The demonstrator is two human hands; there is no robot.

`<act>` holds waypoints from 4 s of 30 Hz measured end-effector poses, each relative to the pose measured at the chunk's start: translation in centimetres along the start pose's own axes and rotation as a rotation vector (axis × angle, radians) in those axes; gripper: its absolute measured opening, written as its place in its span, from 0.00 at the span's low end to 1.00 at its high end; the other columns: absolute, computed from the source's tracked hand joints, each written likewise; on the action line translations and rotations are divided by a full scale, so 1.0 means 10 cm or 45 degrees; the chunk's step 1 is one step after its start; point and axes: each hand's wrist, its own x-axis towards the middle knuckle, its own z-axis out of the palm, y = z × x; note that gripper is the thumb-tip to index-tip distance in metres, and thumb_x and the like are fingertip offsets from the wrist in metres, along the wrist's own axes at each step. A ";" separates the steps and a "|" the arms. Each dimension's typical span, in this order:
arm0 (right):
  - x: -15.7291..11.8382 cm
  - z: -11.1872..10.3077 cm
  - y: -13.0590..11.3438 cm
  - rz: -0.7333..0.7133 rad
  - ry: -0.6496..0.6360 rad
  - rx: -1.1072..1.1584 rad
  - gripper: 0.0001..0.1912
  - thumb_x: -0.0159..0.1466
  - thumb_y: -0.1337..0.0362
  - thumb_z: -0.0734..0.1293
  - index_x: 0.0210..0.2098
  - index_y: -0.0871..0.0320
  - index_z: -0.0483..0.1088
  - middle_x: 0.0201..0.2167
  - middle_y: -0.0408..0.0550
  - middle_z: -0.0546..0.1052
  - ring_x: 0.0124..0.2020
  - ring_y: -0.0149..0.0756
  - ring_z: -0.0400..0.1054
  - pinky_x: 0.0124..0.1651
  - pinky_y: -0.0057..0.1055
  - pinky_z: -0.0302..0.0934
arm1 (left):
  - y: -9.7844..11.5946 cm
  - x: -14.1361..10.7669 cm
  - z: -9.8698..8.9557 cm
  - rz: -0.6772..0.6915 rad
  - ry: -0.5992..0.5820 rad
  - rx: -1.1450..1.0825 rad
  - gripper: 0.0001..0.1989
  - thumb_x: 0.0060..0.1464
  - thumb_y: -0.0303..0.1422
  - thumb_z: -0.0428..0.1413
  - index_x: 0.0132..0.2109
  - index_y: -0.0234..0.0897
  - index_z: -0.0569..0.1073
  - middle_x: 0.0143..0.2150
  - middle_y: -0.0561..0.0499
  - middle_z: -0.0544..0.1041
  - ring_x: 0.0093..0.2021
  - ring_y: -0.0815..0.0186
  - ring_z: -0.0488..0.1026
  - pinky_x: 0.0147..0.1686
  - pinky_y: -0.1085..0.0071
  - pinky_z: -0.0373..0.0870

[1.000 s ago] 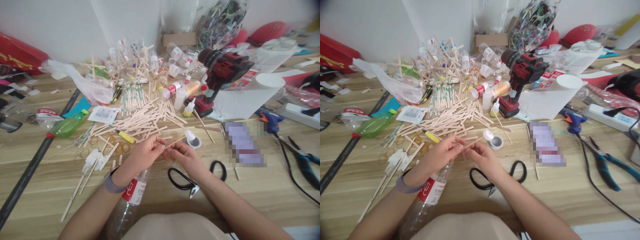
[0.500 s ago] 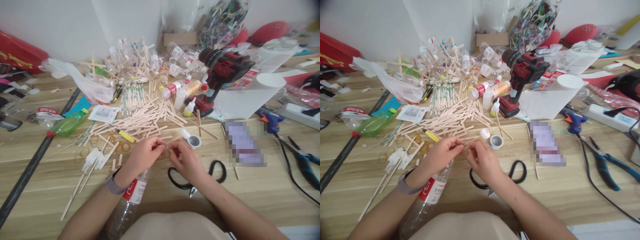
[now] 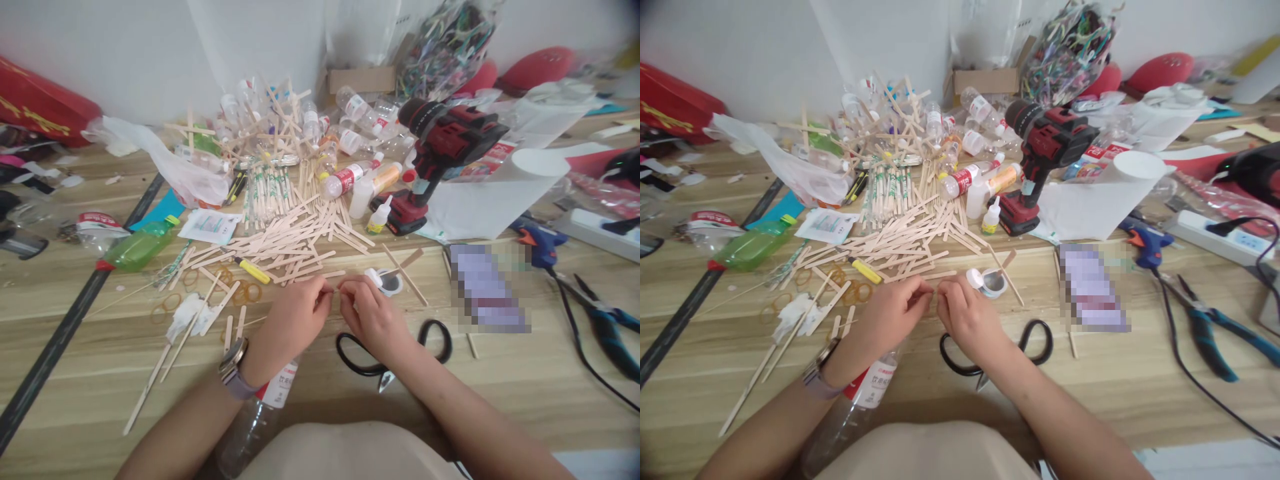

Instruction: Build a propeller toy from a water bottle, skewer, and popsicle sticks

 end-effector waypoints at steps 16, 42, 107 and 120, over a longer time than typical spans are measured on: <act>0.03 -0.02 -0.01 0.003 0.021 -0.120 0.08 0.68 0.71 0.58 0.33 0.55 0.64 0.27 0.48 0.72 0.27 0.37 0.68 0.27 0.31 0.60 | 0.04 -0.03 0.06 0.077 0.092 0.166 0.10 0.60 0.31 0.50 0.30 0.38 0.68 0.27 0.51 0.74 0.28 0.65 0.69 0.29 0.70 0.57; 0.01 0.12 0.01 0.678 0.079 1.277 0.09 0.62 0.57 0.68 0.38 0.54 0.75 0.29 0.44 0.74 0.24 0.29 0.65 0.26 0.28 0.64 | -0.03 0.06 -0.12 -0.131 -0.293 -0.568 0.13 0.57 0.38 0.52 0.27 0.37 0.71 0.22 0.56 0.73 0.22 0.71 0.62 0.25 0.74 0.56; -0.08 0.08 -0.01 0.141 0.118 0.085 0.05 0.69 0.65 0.61 0.37 0.54 0.68 0.29 0.47 0.80 0.29 0.36 0.75 0.32 0.29 0.65 | 0.04 0.01 -0.02 -0.130 0.052 -0.440 0.05 0.55 0.28 0.54 0.36 0.39 0.74 0.33 0.54 0.81 0.33 0.66 0.77 0.33 0.73 0.69; -0.06 0.07 -0.01 0.072 0.105 0.044 0.05 0.69 0.67 0.60 0.37 0.55 0.66 0.27 0.46 0.77 0.26 0.34 0.71 0.28 0.28 0.63 | 0.04 0.04 -0.03 -0.142 0.047 -0.449 0.04 0.54 0.27 0.54 0.36 0.38 0.74 0.32 0.54 0.81 0.33 0.66 0.77 0.34 0.73 0.69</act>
